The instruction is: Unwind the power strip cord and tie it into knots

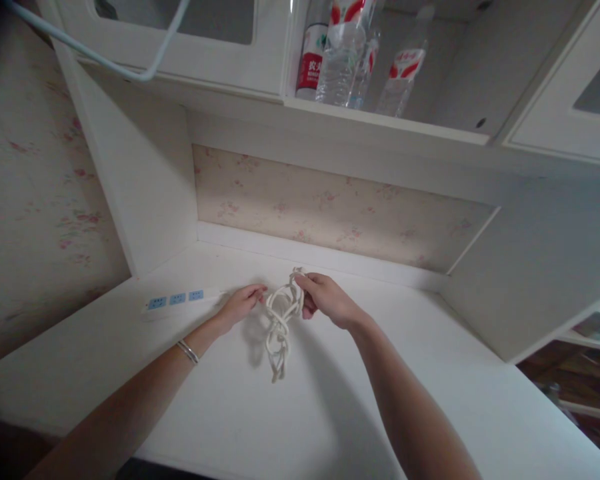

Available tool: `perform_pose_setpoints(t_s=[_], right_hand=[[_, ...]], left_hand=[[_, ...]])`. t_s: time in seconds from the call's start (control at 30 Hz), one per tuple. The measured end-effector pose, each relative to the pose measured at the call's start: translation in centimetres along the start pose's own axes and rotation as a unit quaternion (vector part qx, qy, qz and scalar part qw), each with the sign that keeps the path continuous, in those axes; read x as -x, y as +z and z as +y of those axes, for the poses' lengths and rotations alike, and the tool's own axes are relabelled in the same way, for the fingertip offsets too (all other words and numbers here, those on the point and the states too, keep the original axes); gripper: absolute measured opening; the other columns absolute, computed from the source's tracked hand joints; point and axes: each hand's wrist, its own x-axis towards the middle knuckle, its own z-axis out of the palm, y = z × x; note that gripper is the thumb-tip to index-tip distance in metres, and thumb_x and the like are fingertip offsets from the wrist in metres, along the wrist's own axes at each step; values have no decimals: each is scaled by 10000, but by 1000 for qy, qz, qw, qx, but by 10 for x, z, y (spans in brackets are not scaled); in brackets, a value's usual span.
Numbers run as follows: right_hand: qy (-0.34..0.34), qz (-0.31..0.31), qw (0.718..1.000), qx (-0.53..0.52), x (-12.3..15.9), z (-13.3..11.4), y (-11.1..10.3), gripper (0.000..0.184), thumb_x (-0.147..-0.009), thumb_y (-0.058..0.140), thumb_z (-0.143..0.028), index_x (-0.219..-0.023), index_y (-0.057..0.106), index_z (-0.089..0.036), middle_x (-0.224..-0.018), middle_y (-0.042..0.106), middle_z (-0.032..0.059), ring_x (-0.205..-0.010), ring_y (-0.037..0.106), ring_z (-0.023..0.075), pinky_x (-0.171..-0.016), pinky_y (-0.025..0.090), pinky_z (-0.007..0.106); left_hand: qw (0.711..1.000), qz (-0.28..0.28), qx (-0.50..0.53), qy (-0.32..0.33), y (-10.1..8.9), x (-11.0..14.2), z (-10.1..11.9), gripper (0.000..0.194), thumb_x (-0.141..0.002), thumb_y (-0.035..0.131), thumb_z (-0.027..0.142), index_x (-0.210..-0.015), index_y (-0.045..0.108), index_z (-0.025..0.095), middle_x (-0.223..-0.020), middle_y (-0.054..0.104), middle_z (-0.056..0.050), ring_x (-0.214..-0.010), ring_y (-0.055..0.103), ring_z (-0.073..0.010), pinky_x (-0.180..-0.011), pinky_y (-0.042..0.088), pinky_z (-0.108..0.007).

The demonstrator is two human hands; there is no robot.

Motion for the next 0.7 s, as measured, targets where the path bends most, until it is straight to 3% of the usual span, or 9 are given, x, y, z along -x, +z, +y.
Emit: perform_pose_setpoints(t_s=[0.1,0.23,0.33,0.43,0.5,0.6,0.7], right_hand=[[-16,-4,991,-134,-16,4,16,453,-806,486,-583,-619,476,-171,-476,455,-38,-433,499,104,-476,398,236],[1,56,969,-240,-34,12,36,399,-777,573,-526,-620,484,-170,-518,512,-19,-475,547,115,-516,467,250],[18,135,936,-324,-43,18,44,376,-809,572,-444,-572,474,-170,-499,523,-5,-465,544,105,-495,476,223],[42,204,881,-426,-49,19,46,352,-847,548,-333,-546,475,-165,-475,506,-8,-496,569,105,-498,495,197],[50,225,848,-476,-50,16,45,342,-870,516,-282,-552,483,-161,-484,523,2,-539,597,111,-530,519,193],[46,222,824,-519,-49,8,45,346,-899,470,-269,-573,490,-155,-531,575,31,-589,622,115,-585,540,193],[35,205,816,-539,-46,0,50,331,-911,454,-289,-612,504,-156,-543,576,23,-659,643,119,-684,547,203]], left_hand=[[989,-61,134,-24,-3,5,5,346,-788,470,323,-1043,613,139,-839,612,-43,-690,495,-136,-655,376,-252],[953,-163,256,15,-16,14,16,386,-687,459,160,-1042,610,127,-979,609,-85,-877,520,-185,-804,396,-298],[933,-241,268,21,-27,20,26,549,-641,505,122,-1189,532,152,-1121,578,-86,-1008,511,-211,-891,382,-332],[929,-298,216,29,-31,25,29,767,-629,619,126,-1348,366,217,-1252,515,-75,-1116,476,-237,-931,375,-356],[944,-283,165,33,-27,27,26,920,-596,709,141,-1395,271,265,-1323,461,-70,-1180,438,-245,-959,366,-362],[975,-183,113,51,-10,26,15,1063,-525,796,194,-1411,214,287,-1395,387,-76,-1240,390,-249,-1017,325,-375],[993,-43,80,73,9,23,6,894,-584,771,287,-1359,329,234,-1330,467,-93,-1185,455,-247,-1029,320,-398]])
